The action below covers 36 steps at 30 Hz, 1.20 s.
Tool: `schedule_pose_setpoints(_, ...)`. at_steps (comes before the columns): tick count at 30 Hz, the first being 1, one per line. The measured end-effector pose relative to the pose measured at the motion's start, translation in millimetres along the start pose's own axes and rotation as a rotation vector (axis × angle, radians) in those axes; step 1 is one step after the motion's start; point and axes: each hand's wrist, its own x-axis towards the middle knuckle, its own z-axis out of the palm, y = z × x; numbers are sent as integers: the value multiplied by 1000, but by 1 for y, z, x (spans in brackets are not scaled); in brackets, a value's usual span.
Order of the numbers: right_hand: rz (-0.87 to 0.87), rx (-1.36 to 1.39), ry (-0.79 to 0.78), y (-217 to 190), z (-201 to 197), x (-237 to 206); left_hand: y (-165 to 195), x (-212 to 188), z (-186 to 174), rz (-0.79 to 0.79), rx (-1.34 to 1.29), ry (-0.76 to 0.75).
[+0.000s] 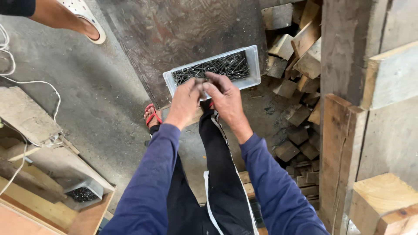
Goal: The person hammers nails into wooden planks on a workbench, repeatedly positioning the wood and driving nails with a hammer. The person also picks up and places small wooden blocks on the bench during the process.
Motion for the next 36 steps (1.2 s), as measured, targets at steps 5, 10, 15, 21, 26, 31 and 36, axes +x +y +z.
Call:
schedule_pose_setpoints(5,-165,23,92,12,0,-20,-10,-33,7,18,308,-45)
schedule_pose_setpoints(10,-51,363,425,24,-32,-30,-21,-48,-4,-344,-565,-70)
schedule_pose_setpoints(15,-233,-397,319,15,-43,-20,-30,-45,-18,-587,-812,-29)
schedule_pose_setpoints(21,-199,-846,265,-21,-15,22,-34,-52,-26,-503,-1032,-109)
schedule_pose_setpoints(26,30,-921,327,-29,-2,36,-41,-60,-13,-507,-1083,-58)
schedule_pose_setpoints(31,-63,-863,257,-21,-8,32,-42,-63,6,-594,-1077,2)
schedule_pose_setpoints(36,-660,-840,96,-14,-28,-5,-21,-63,20,-434,-948,31)
